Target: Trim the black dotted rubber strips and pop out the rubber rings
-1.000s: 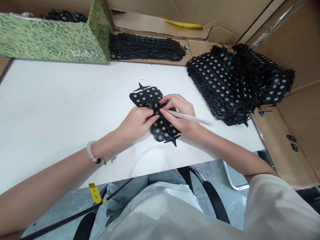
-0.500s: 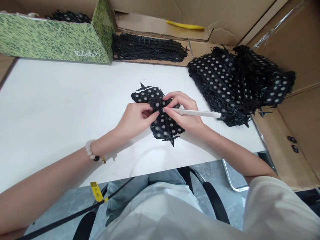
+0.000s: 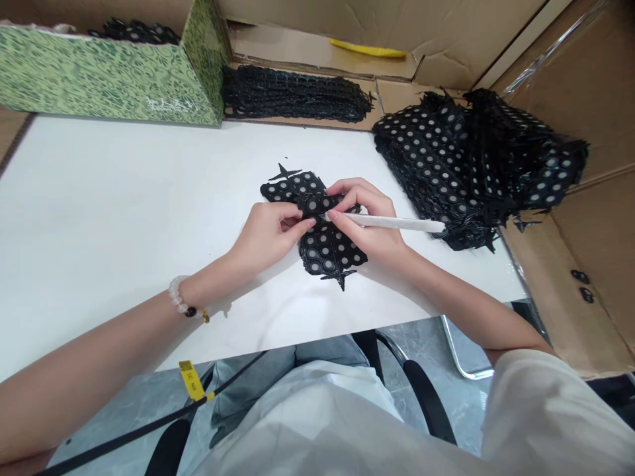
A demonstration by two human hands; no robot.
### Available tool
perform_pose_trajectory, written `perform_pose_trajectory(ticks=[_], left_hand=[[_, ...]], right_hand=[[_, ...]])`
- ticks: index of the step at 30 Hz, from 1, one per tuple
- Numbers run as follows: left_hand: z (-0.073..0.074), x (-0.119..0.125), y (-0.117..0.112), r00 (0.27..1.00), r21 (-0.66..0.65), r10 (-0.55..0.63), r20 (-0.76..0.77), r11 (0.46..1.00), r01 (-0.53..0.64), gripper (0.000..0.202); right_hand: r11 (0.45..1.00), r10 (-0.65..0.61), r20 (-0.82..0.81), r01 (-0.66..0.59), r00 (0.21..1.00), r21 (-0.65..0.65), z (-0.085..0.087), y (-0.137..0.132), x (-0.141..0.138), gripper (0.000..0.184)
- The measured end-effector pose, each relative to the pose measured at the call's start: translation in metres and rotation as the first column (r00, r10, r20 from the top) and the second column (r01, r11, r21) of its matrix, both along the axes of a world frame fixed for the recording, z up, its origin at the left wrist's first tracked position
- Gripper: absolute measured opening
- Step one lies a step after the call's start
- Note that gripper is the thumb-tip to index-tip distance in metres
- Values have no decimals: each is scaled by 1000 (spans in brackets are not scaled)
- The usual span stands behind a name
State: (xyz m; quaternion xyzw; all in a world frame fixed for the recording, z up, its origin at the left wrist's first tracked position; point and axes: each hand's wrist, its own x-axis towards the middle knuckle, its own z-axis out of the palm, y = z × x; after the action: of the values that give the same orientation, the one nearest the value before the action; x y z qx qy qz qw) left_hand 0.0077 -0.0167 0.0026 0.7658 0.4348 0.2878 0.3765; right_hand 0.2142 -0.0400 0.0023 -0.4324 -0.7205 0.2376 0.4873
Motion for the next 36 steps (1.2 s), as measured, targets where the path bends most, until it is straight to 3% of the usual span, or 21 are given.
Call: perform_pose_trajectory(ticks=[10,20,23,28,32,36], left_hand=[[-2,-1,0,996,99,-29,-79,994,37,31],[-6,-1,-3,993,275,-68,-95,957,92,33],[-5,0,-2,994,231,-48,-94,971,69,34],[2,-2,4,988,21,-91,-126,995,94,29],[3,-5,9,979,-25,-96,-181,995,93,33],[1,-6,12,989,-71,-75,-129,995,67,30]], right_hand=[[994,-29,123,16,992,107,-11,1,-4,17],[990,-21,111,5,994,142,-13,0,-7,13],[994,-19,92,9,996,112,-12,3,-5,15],[999,-45,38,44,998,18,-7,5,-1,18],[994,-29,-57,23,998,-108,-2,3,1,20],[986,-10,-130,-12,991,-167,1,4,5,21]])
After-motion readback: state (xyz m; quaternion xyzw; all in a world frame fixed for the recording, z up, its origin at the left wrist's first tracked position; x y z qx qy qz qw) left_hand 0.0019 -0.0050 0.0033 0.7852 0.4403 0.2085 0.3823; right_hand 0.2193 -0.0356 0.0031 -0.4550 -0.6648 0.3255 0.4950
